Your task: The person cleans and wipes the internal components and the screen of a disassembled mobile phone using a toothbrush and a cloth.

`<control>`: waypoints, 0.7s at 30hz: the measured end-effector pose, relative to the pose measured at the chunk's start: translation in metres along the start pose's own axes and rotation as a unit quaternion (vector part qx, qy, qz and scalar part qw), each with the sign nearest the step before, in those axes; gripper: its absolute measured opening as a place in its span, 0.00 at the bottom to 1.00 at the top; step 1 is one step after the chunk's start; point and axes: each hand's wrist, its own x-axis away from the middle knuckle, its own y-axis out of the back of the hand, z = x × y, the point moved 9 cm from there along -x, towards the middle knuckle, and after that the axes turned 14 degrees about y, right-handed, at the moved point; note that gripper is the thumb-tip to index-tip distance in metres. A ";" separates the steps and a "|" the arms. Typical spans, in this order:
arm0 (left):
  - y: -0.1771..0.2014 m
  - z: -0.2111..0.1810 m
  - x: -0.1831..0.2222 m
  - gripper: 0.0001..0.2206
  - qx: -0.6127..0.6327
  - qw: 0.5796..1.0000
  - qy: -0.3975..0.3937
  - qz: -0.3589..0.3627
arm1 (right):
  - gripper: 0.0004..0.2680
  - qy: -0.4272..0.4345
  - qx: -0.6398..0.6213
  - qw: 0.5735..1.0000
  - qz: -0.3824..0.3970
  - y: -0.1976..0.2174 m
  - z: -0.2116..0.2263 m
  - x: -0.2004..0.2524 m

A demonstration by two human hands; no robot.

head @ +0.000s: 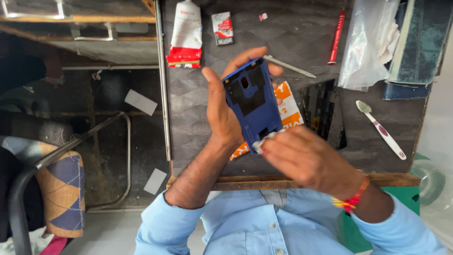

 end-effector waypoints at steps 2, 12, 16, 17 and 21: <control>0.005 -0.001 0.003 0.42 -0.006 1.000 -0.004 -0.016 | 0.09 -0.023 0.024 0.999 0.018 0.005 -0.004 0.006; 0.005 -0.016 0.003 0.41 0.071 0.996 0.005 -0.047 | 0.11 -0.214 -0.341 0.883 -0.240 -0.004 -0.014 0.082; 0.024 -0.008 -0.003 0.29 0.133 0.985 0.051 -0.094 | 0.09 -0.338 -0.296 0.840 -0.305 -0.020 -0.022 0.135; 0.033 -0.003 -0.003 0.24 0.117 0.985 0.056 -0.114 | 0.09 -0.350 -0.309 0.825 -0.318 -0.026 -0.019 0.140; 0.027 0.015 -0.008 0.19 0.113 0.993 0.035 -0.003 | 0.05 -0.342 -0.357 0.803 -0.332 -0.037 -0.009 0.121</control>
